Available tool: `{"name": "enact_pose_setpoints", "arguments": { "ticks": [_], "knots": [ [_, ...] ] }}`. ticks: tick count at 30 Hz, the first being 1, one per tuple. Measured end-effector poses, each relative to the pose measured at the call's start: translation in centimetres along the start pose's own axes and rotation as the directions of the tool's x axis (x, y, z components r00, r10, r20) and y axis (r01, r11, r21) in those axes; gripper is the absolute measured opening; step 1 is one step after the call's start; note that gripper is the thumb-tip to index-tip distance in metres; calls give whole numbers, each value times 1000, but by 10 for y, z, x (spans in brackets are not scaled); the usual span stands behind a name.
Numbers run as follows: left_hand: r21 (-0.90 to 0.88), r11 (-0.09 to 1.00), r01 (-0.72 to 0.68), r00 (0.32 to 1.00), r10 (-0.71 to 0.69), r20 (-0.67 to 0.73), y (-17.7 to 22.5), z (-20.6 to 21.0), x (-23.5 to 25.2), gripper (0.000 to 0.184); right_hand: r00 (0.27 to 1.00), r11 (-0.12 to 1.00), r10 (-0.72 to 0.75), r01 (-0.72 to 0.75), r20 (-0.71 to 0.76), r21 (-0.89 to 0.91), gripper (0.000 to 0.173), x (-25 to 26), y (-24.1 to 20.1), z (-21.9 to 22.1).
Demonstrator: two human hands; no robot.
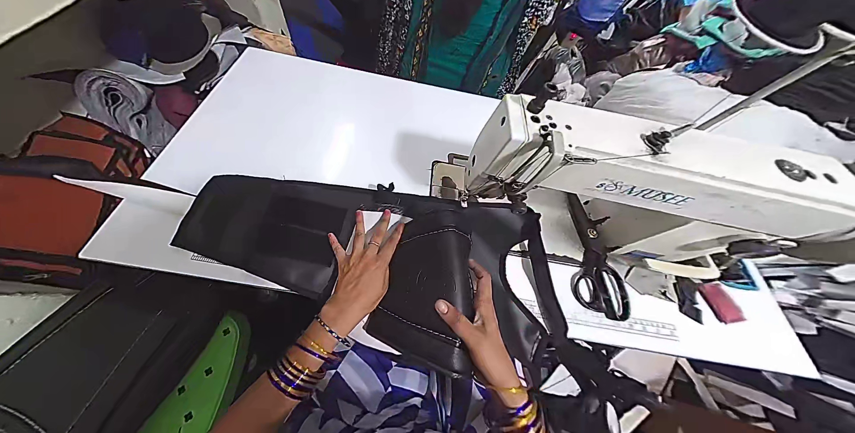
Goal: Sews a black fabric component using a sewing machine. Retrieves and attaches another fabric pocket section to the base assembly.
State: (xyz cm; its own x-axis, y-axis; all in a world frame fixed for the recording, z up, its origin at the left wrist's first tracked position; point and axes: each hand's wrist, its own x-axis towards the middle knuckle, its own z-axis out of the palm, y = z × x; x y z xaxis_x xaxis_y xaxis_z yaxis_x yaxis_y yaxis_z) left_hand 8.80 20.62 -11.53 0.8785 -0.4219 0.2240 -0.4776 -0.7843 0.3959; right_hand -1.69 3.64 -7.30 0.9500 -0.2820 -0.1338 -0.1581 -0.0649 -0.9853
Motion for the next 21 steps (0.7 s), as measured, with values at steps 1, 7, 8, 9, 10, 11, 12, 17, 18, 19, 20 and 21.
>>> {"name": "enact_pose_setpoints", "arguments": {
  "ticks": [1,7,8,9,10,11,12,17,18,19,20,21],
  "knots": [
    [-15,1000,7,1000,-7,19,-1,-1,1,63,999,991,45,-41,-26,131,101,3,3,-1],
    [-118,980,160,970,-134,202,-10,-23,15,73,978,987,46,-14,-203,158,97,1,13,-69],
    [-92,981,169,972,-151,178,-13,-24,16,76,967,992,41,-10,-250,124,96,-1,13,-90],
    [-61,984,165,977,-155,145,-12,-26,17,77,952,995,25,5,-305,95,92,-1,14,-110],
    [-21,991,135,987,-133,95,-8,-27,19,76,937,997,11,16,-348,76,89,0,16,-129],
    [16,997,72,997,-72,23,0,-27,21,74,928,998,7,17,-373,60,88,1,18,-146],
    [32,999,-11,999,12,-32,12,-25,23,71,921,999,7,14,-389,51,87,3,20,-157],
    [-193,941,-276,927,314,206,55,8,59,56,939,998,-28,47,-343,48,90,15,21,-173],
    [-218,935,-280,903,334,272,55,17,69,57,945,998,-36,53,-325,43,90,18,21,-174],
    [-218,937,-274,887,334,320,54,24,75,58,950,997,-49,63,-309,36,89,20,21,-175],
    [-196,946,-259,872,316,373,52,27,80,58,954,997,-57,71,-293,37,89,22,22,-175],
    [-168,956,-242,858,291,422,51,28,82,58,959,996,-61,76,-278,40,89,24,23,-176]
  ]
}}
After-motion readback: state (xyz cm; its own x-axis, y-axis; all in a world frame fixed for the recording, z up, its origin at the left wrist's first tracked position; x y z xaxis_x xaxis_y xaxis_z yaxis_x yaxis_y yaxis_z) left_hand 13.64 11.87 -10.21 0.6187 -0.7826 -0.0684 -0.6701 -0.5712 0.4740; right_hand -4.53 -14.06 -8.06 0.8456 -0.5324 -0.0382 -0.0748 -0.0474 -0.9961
